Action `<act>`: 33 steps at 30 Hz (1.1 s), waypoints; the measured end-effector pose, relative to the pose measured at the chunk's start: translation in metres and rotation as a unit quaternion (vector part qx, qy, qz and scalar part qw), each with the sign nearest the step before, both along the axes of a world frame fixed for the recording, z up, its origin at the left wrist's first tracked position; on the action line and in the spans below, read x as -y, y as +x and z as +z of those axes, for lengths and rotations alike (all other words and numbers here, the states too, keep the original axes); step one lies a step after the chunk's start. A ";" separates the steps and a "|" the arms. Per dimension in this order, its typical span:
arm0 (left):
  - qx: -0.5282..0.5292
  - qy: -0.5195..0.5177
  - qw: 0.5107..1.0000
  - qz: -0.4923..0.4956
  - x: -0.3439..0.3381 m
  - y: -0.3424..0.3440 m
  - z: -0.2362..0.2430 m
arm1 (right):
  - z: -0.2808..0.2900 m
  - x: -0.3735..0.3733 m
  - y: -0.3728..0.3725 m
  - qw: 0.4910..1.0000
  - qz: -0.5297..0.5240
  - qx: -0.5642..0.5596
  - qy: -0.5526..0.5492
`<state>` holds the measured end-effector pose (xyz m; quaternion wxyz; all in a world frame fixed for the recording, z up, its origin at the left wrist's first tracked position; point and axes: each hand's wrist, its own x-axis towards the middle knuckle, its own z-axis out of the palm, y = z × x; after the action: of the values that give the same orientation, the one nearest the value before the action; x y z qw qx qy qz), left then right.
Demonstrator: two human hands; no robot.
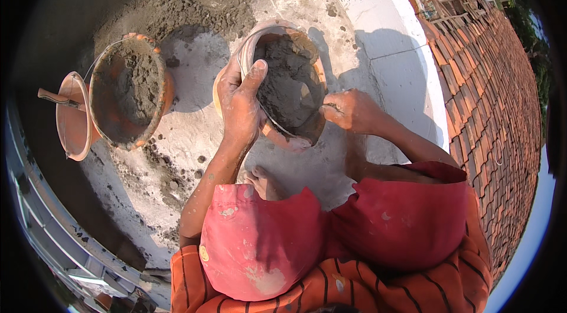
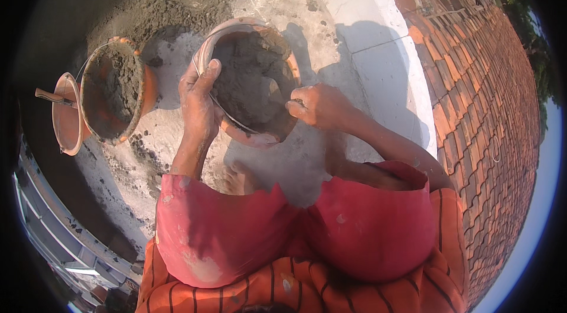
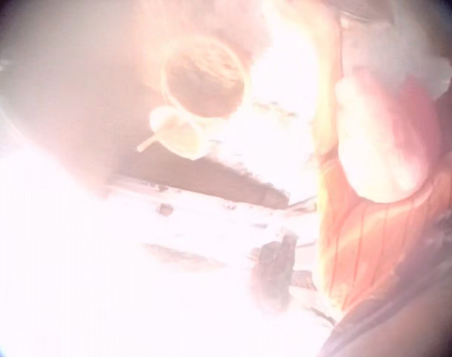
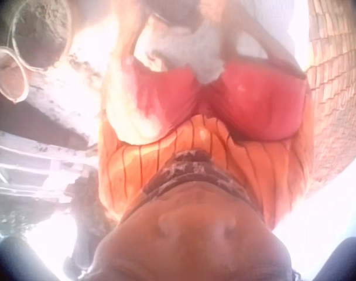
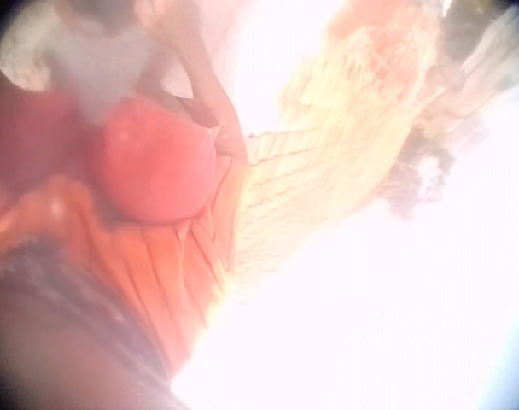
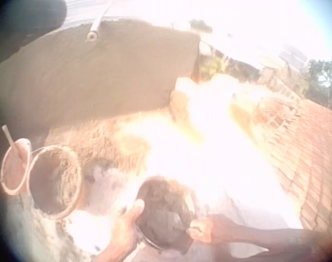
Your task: The person scoops wet cement from a bucket using a trowel and spreads it onto a rooftop surface. The person repeatedly scoops and smooths the cement along the edge of the roof.
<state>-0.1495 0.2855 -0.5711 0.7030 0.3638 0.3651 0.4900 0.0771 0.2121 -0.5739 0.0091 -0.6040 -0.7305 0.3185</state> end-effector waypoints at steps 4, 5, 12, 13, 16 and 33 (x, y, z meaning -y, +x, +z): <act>0.003 -0.045 0.997 0.058 0.002 -0.021 0.011 | 0.001 0.007 0.006 0.996 -0.062 -0.017 0.060; -0.017 -0.050 0.996 0.067 0.003 -0.025 0.010 | 0.000 0.011 0.011 0.995 -0.071 -0.010 0.068; 0.001 -0.059 0.993 0.104 0.011 -0.038 0.001 | 0.012 -0.020 0.014 0.998 -0.044 0.040 -0.008; 0.001 -0.071 0.986 0.147 0.015 -0.040 -0.001 | 0.018 -0.020 0.012 0.999 -0.037 0.026 0.002; 0.010 -0.142 0.971 0.194 0.019 -0.076 -0.034 | 0.047 -0.032 0.005 0.998 -0.008 -0.064 0.000; -0.041 -0.157 0.925 0.344 0.051 -0.172 -0.118 | -0.002 -0.033 0.115 0.860 -0.440 -0.254 0.053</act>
<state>-0.3212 0.2346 -0.6891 0.5238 0.1210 0.5684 0.6229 0.1916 0.2450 -0.5759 0.3654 -0.7593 -0.3767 0.3849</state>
